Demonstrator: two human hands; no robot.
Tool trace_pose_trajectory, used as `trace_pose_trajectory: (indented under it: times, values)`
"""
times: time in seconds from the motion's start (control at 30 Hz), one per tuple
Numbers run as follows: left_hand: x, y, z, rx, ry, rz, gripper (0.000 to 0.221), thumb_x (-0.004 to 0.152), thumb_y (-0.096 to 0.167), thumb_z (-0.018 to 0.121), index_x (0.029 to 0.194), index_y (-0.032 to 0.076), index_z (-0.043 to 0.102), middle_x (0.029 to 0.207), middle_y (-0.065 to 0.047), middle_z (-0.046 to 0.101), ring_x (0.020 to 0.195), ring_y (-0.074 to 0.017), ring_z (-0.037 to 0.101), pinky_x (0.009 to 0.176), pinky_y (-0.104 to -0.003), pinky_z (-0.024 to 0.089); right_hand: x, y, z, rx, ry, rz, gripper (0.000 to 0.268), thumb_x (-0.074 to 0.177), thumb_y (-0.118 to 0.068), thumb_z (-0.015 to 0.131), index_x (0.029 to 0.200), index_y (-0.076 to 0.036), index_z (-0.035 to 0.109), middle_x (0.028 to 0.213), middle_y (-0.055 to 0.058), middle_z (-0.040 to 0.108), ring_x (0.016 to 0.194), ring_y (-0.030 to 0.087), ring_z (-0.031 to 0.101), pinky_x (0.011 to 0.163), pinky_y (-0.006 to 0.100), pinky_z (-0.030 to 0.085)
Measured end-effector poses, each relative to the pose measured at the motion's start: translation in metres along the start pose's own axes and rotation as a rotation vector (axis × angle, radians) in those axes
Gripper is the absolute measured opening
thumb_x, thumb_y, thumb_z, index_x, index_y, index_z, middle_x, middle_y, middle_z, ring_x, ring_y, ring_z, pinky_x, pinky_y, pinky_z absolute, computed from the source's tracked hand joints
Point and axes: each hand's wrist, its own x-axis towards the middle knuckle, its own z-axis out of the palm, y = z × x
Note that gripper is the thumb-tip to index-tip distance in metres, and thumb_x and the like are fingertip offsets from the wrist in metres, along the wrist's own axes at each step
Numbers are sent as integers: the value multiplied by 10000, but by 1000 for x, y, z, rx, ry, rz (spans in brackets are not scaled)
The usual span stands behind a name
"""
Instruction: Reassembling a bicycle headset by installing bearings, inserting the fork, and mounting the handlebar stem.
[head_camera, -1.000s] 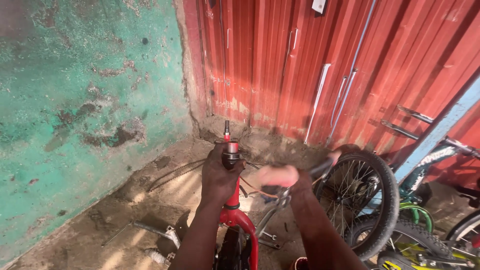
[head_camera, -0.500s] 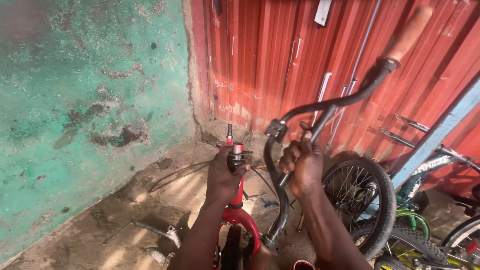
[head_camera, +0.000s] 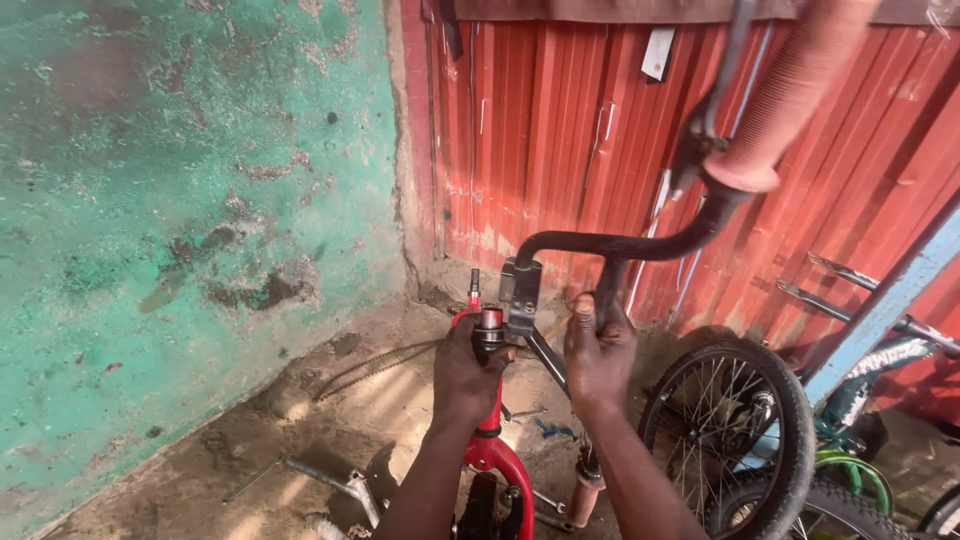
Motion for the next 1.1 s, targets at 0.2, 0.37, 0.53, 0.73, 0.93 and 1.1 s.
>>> trace_pose_trajectory:
  times: [0.2, 0.37, 0.53, 0.73, 0.93, 1.1]
  values:
    - [-1, 6, -2, -5, -33, -14, 590, 777, 288, 889, 1281, 157, 611, 1145, -174, 684, 1166, -408, 615, 1048, -467, 485, 14, 20, -11, 129, 275, 95, 521, 1111, -283, 585, 629, -100, 509, 382, 46, 407, 274, 146, 414, 332, 240, 325]
    - [-7, 26, -10, 43, -63, -118, 579, 830, 246, 836, 1349, 204, 582, 1219, -136, 645, 1187, -332, 601, 1045, -444, 491, 35, 35, -30, 8, 302, 233, 484, 1109, -328, 590, 662, -149, 539, 530, -1, 487, 456, 137, 455, 495, 286, 365]
    - [-9, 36, -14, -2, -95, -194, 543, 836, 211, 808, 1338, 239, 604, 1236, -72, 659, 1140, -241, 636, 984, -407, 527, 56, -9, -17, -158, 449, 722, 341, 967, -532, 672, 990, -192, 694, 986, 3, 703, 967, 198, 631, 974, 432, 488]
    - [-6, 16, -2, 62, 30, 27, 543, 797, 114, 811, 1306, 169, 631, 1168, -78, 700, 1117, -285, 592, 931, -431, 506, 59, -4, -6, 5, 581, 718, 144, 964, -343, 698, 1022, -214, 725, 1206, -33, 770, 1300, 229, 643, 1206, 542, 381]
    - [-11, 22, -3, 122, 40, 3, 585, 804, 157, 840, 1344, 167, 616, 1207, -73, 718, 1093, -297, 633, 921, -461, 542, 85, 21, 18, 202, 426, 511, 198, 1031, -394, 590, 1026, -220, 684, 947, 14, 799, 859, 178, 779, 977, 367, 659]
    - [-17, 32, 3, 133, 134, -86, 675, 810, 158, 844, 1399, 194, 516, 1368, -151, 431, 1167, -390, 605, 894, -577, 578, 104, 23, 57, 113, 179, 419, 283, 989, -361, 630, 1016, -112, 761, 1045, 28, 803, 963, 168, 737, 1185, 462, 439]
